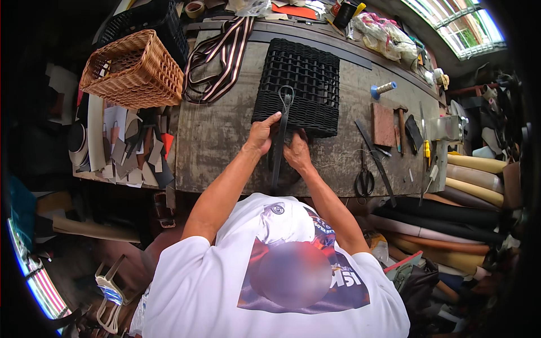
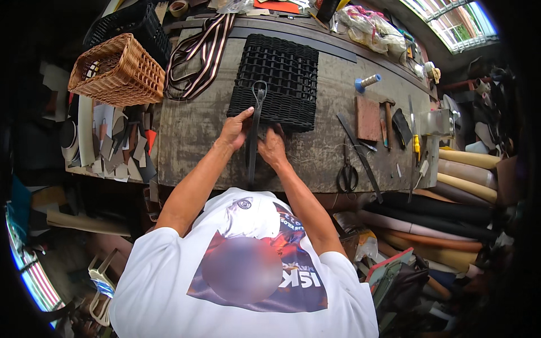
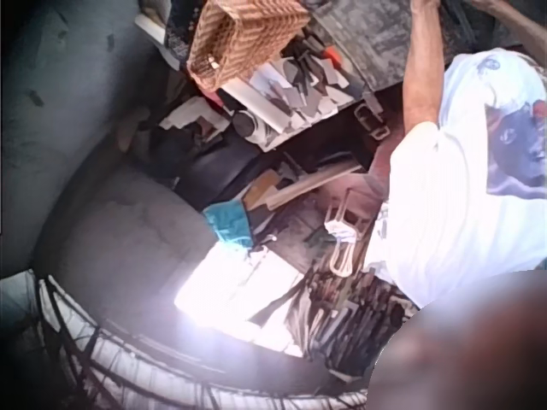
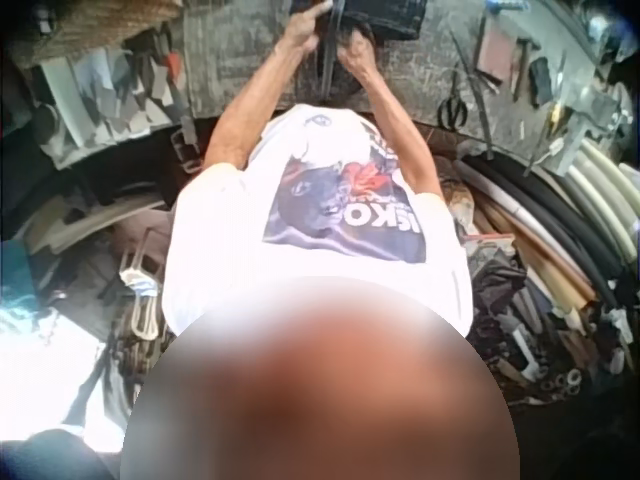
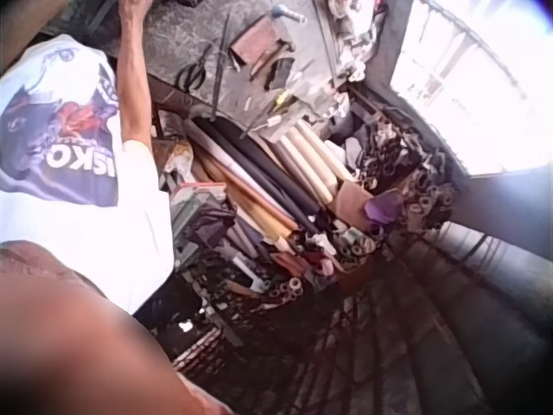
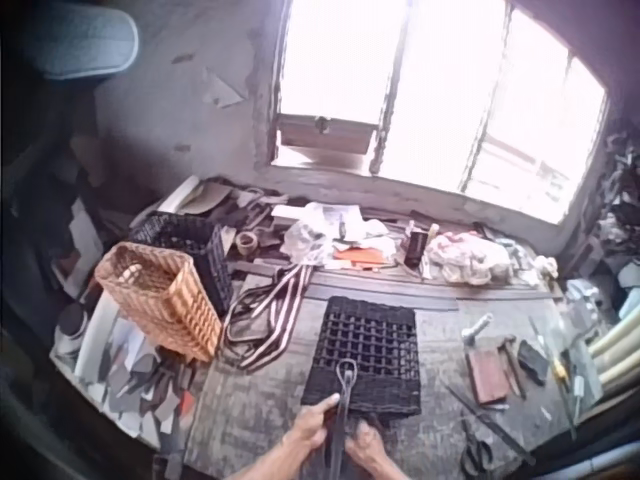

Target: The person is weaving a leather strap into a black mesh basket.

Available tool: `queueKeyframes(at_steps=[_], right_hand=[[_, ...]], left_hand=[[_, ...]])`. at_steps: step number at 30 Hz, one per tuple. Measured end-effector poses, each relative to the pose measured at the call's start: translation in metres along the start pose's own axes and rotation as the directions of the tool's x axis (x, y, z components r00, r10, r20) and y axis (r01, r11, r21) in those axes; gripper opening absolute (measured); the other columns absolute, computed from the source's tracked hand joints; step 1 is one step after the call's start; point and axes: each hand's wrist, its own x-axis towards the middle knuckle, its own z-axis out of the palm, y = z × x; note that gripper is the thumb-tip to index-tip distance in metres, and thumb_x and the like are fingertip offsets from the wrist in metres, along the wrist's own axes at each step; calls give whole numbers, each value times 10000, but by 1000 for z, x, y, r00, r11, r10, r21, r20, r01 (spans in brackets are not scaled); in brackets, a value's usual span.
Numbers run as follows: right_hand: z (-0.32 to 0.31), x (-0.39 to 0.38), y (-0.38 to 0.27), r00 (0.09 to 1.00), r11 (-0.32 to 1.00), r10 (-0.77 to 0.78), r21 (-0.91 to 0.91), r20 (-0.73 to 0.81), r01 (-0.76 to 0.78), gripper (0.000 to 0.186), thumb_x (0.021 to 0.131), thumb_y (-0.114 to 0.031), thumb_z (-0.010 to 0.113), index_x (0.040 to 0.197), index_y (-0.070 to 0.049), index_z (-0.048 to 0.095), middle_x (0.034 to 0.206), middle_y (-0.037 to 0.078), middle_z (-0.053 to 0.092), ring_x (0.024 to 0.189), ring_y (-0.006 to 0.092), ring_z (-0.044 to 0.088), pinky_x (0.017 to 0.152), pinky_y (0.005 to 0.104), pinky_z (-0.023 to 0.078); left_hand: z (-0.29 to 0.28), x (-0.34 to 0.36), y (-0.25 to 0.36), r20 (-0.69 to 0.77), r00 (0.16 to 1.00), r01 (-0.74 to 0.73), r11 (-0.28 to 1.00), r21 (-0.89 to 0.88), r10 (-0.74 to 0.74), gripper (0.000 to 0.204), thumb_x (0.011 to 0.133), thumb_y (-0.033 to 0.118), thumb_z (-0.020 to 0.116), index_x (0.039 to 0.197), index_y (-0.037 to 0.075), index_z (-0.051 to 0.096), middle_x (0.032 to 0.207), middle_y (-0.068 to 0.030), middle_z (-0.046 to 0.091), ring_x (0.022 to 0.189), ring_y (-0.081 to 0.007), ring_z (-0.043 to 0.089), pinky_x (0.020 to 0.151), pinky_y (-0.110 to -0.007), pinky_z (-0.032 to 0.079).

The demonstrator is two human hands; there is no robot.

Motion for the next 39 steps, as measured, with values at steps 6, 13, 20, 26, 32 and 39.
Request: queueKeyframes(at_steps=[6, 13, 20, 26, 32, 39], right_hand=[[-20, -47, 10, 997, 993, -50, 107, 65, 42, 286, 904, 21, 575, 1185, -16, 617, 953, 189, 672, 765, 417, 659, 652, 473, 533], [-111, -155, 13, 898, 951, 0, -278, 439, 136, 199, 907, -88, 634, 1106, -100, 648, 798, 89, 607, 687, 305, 672, 591, 430, 540], [-109, -163, 21, 780, 947, 143, -314, 609, 72, 262, 892, -222, 647, 1127, -111, 616, 833, 117, 602, 751, 351, 673, 629, 467, 527], [-105, -175, 19, 809, 973, 160, -228, 566, -34, 330, 891, -288, 639, 1173, -120, 609, 890, 139, 630, 820, 357, 694, 689, 456, 542], [-105, -213, 26, 920, 975, 215, -121, 329, -185, 359, 888, -143, 637, 1247, -134, 650, 877, 130, 659, 763, 375, 685, 661, 474, 549], [-150, -209, 12, 883, 922, 354, -277, 309, -273, 289, 912, -100, 663, 1201, -90, 664, 1065, 136, 658, 981, 339, 650, 841, 453, 534]], left_hand=[[4, 0, -1, -11, 1000, -6, 1000, -11, 6, 164, 955, 190, 733, 987, 29, 735, 941, -60, 743, 849, -175, 690, 792, -340, 562], [2, -1, -2, -24, 1000, -3, 1000, -7, 2, 165, 953, 203, 740, 955, 38, 740, 931, -55, 742, 842, -174, 692, 798, -353, 567], [18, -14, 0, -5, 999, -32, 999, -14, 32, 247, 963, 288, 730, 946, 42, 725, 923, -94, 734, 861, -236, 708, 831, -463, 593], [6, -28, 3, 290, 952, 131, 987, -97, -98, 271, 1025, 261, 613, 1013, 5, 702, 1044, -165, 713, 963, -297, 697, 904, -470, 575], [-11, -20, -11, 212, 977, 4, 988, 155, -37, 162, 978, 115, 617, 1077, 28, 712, 1062, -132, 710, 973, -258, 688, 922, -432, 556], [-30, 3, -30, 164, 970, -244, 776, 581, 182, 170, 930, 35, 557, 971, 41, 722, 880, -22, 673, 745, -135, 569, 655, -319, 439]])
